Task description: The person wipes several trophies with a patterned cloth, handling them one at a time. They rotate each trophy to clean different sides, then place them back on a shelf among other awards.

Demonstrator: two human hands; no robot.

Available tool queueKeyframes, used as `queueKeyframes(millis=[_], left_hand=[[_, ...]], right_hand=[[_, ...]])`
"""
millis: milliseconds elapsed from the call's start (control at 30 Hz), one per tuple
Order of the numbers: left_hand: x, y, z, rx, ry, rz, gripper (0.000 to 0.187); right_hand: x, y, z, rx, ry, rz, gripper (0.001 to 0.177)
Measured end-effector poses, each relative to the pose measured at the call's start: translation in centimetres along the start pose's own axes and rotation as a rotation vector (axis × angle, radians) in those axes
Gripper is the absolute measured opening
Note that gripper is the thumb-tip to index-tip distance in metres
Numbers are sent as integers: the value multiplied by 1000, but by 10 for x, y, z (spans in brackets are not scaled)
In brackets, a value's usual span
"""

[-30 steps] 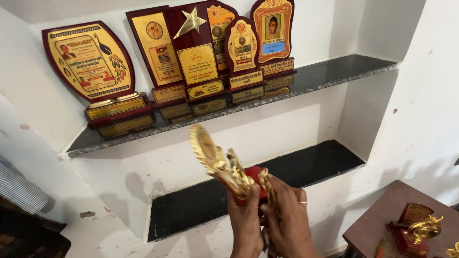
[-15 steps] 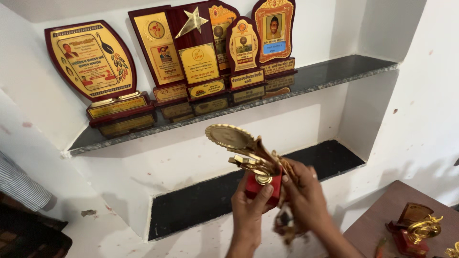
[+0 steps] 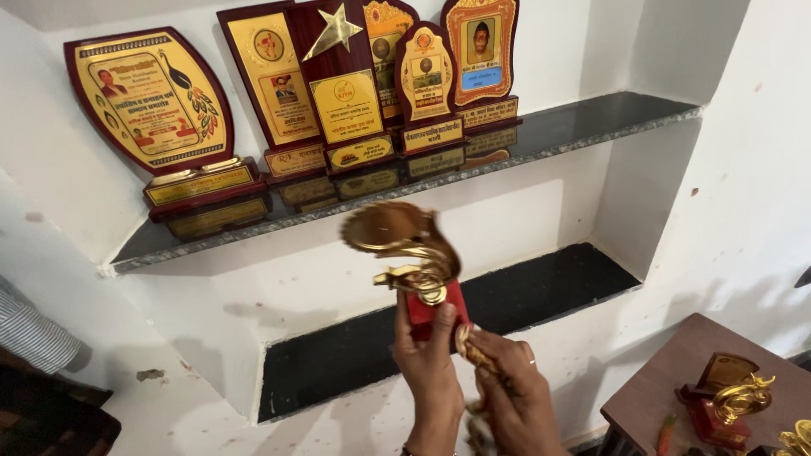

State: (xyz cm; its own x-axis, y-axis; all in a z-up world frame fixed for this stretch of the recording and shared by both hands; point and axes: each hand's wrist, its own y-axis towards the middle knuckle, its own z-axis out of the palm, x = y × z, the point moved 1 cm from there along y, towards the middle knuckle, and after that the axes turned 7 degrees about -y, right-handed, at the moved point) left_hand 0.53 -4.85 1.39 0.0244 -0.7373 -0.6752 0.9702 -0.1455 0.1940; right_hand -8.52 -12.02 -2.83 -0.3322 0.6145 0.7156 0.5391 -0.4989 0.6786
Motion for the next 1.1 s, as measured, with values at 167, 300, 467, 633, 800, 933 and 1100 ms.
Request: queueKeyframes(millis=[167, 300, 467, 633, 800, 933, 1100], left_hand=[[4, 1, 2, -45, -157, -254, 69], [27, -15, 12, 84, -122, -190, 75], [30, -13, 18, 127, -23, -247, 76], [39, -13, 27, 167, 9, -399, 89], [59, -5, 33, 265, -76, -395, 87], [57, -3, 41, 403, -95, -424, 80], [72, -7, 63, 483, -89, -572, 85]], right_hand=[[-8, 44, -38, -89, -58, 270, 28], [2, 72, -30, -107, -144, 11, 26], [19, 28, -20, -173, -220, -133, 32], [-6, 27, -46, -83, -30, -93, 33], [-47, 28, -96, 162, 31, -91, 28], [-91, 40, -145, 137, 229, 456, 25], [-89, 92, -196, -195, 241, 278, 28]])
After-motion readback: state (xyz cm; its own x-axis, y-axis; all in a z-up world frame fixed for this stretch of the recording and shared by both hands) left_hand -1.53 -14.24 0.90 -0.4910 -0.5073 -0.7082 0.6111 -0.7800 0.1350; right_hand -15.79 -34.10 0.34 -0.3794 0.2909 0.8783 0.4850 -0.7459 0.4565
